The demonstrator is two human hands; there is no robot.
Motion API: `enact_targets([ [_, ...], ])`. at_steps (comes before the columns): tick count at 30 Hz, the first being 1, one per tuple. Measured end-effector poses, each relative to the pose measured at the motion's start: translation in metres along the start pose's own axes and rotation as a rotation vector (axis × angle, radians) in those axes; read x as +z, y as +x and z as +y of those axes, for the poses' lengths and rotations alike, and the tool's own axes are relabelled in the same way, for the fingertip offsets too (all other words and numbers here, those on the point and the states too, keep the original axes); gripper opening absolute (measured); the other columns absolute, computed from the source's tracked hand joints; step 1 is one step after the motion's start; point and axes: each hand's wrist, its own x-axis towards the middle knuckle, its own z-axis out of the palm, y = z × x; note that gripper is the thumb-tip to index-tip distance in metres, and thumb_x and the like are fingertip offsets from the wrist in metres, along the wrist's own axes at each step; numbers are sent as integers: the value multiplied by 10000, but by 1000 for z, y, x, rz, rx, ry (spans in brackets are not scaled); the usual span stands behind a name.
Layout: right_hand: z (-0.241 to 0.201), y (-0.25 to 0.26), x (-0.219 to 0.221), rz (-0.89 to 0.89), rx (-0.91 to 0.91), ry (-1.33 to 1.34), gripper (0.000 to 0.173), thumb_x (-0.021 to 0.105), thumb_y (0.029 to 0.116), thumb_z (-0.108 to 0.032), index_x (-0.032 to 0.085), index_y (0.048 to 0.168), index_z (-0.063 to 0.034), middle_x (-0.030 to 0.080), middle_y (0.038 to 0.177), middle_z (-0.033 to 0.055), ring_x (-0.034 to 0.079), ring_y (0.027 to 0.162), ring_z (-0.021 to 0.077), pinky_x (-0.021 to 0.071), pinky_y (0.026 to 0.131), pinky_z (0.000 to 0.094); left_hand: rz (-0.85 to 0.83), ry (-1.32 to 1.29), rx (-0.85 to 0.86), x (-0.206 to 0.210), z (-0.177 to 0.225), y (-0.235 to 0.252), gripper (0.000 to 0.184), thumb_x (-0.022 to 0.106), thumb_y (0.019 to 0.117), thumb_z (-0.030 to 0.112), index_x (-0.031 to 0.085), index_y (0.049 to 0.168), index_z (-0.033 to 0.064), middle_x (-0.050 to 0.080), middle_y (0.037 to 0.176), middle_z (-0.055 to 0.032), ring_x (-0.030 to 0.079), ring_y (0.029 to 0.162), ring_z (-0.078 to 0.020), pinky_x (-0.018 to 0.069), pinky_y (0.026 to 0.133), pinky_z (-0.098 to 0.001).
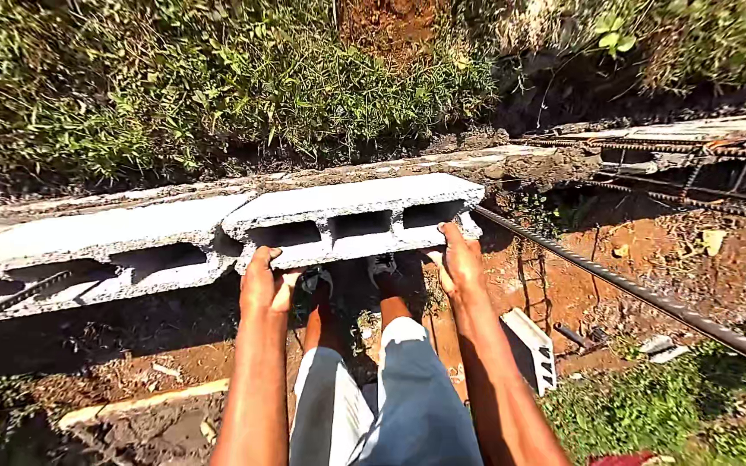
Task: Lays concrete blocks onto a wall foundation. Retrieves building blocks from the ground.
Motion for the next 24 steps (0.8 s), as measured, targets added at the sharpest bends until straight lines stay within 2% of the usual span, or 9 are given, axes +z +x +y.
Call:
enact_targets([
  [4, 4, -3, -8, -9, 22, 4, 412, 600, 1024, -127, 470, 1410, -71, 642, 1213, 175, 691, 1020, 294, 616, 826, 489, -3, 7, 2, -2, -4, -5, 169, 507, 968, 88, 523, 1137, 88, 665, 968, -87, 696, 876, -205, 614, 769, -423],
  [7, 3, -4, -9, -33, 26, -1, 437, 607, 1020, -138, 452, 1425, -85, 630, 1226, 165, 681, 1029, 283, 609, 832, 480, -21, -4, 16, -3, -4, -7, 188, 495, 974, 89, 522, 1160, 93, 663, 1002, -90, 692, 913, -206, 610, 796, -434],
  [9, 2, -5, -8, -25, 26, -12, 453, 606, 1010, -137, 444, 1426, -63, 621, 1232, 175, 672, 1031, 285, 604, 835, 485, -41, -10, 20, -3, -5, -7, 193, 477, 993, 97, 511, 1182, 89, 654, 1032, -93, 684, 938, -214, 602, 816, -443],
  [13, 3, -6, -8, -26, 22, -18, 446, 607, 1005, -133, 455, 1415, -46, 628, 1218, 177, 681, 1016, 278, 613, 823, 468, -38, -27, 30, -4, -6, -7, 172, 496, 976, 89, 504, 1147, 93, 642, 984, -91, 676, 900, -205, 599, 792, -435],
  [16, 6, -2, -8, -28, -5, 7, 444, 596, 988, -87, 452, 1404, -25, 629, 1198, 201, 686, 1008, 299, 616, 814, 486, -62, -37, 34, -5, -7, -10, 205, 509, 968, 91, 499, 1173, 98, 639, 1016, -96, 675, 920, -217, 599, 802, -441],
  [20, 9, 1, -8, -32, -20, 13, 498, 593, 993, -95, 412, 1452, -23, 607, 1251, 219, 676, 1049, 321, 613, 840, 506, -102, -23, 70, -4, -7, -10, 204, 481, 979, 99, 486, 1183, 107, 631, 1035, -96, 671, 944, -218, 596, 817, -449],
  [24, 10, -1, -9, -57, -39, 24, 466, 577, 1018, -101, 415, 1445, -10, 615, 1219, 232, 699, 981, 323, 634, 784, 482, -111, -40, 58, -7, -8, -14, 293, 487, 981, 107, 456, 1271, 84, 605, 1119, -134, 655, 1004, -248, 590, 853, -461],
])
